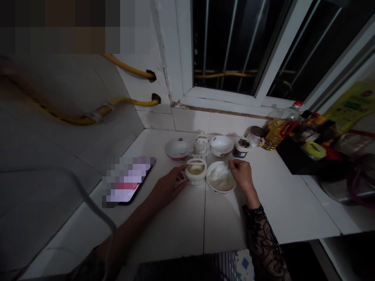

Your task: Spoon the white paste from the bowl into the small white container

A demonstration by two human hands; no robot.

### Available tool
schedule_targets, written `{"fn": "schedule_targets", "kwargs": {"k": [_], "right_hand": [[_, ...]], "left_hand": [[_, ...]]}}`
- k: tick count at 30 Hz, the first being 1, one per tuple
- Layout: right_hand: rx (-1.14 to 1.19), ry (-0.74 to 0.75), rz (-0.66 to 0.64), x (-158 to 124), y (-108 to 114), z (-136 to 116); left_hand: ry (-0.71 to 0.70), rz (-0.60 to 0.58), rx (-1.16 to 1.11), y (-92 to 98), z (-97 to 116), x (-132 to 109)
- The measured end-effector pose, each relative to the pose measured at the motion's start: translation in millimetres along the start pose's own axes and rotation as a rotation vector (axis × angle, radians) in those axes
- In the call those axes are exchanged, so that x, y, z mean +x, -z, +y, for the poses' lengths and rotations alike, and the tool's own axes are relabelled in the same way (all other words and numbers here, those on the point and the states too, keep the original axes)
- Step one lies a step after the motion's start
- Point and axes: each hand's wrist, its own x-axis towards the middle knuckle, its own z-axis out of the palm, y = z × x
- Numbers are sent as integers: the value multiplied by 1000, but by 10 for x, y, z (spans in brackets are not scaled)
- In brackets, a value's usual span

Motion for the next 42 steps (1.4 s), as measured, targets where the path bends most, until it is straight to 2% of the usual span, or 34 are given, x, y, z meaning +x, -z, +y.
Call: {"fn": "schedule_targets", "kwargs": {"k": [9, 13, 16, 19, 22, 24, 26, 30, 33, 36, 39, 42], "right_hand": [[240, -196, 14, 75, 53, 52], [361, -187, 123, 77, 49, -49], [375, -37, 292, -15, -30, -243], [213, 249, 459, -171, -170, -452], [-47, 662, 422, -297, -279, -574], [-132, 799, 405, -327, -294, -592], [-119, 780, 453, -309, -260, -559], [-5, 537, 530, -175, -117, -353], [-78, 428, 418, -62, -28, -129], [-218, 392, 292, -3, -8, 27], [-285, 396, 167, -12, -59, 41], [-244, 389, 42, -46, -129, -29]], "left_hand": [[-3, 11, -12, -24, -24, -6], [-2, 21, -17, -31, -13, -1], [-4, 28, -15, -37, -8, 1], [-8, 24, -5, -45, -18, -2], [-12, 30, 1, -55, -35, -5], [-19, 33, 0, -59, -43, -6], [-19, 27, -2, -56, -43, -5], [-7, 10, -6, -38, -27, 1], [-3, 7, -12, -28, -16, 3], [1, 9, -13, -25, -14, 0], [13, 0, -11, -24, -21, -3], [21, -2, -12, -23, -27, -5]]}}
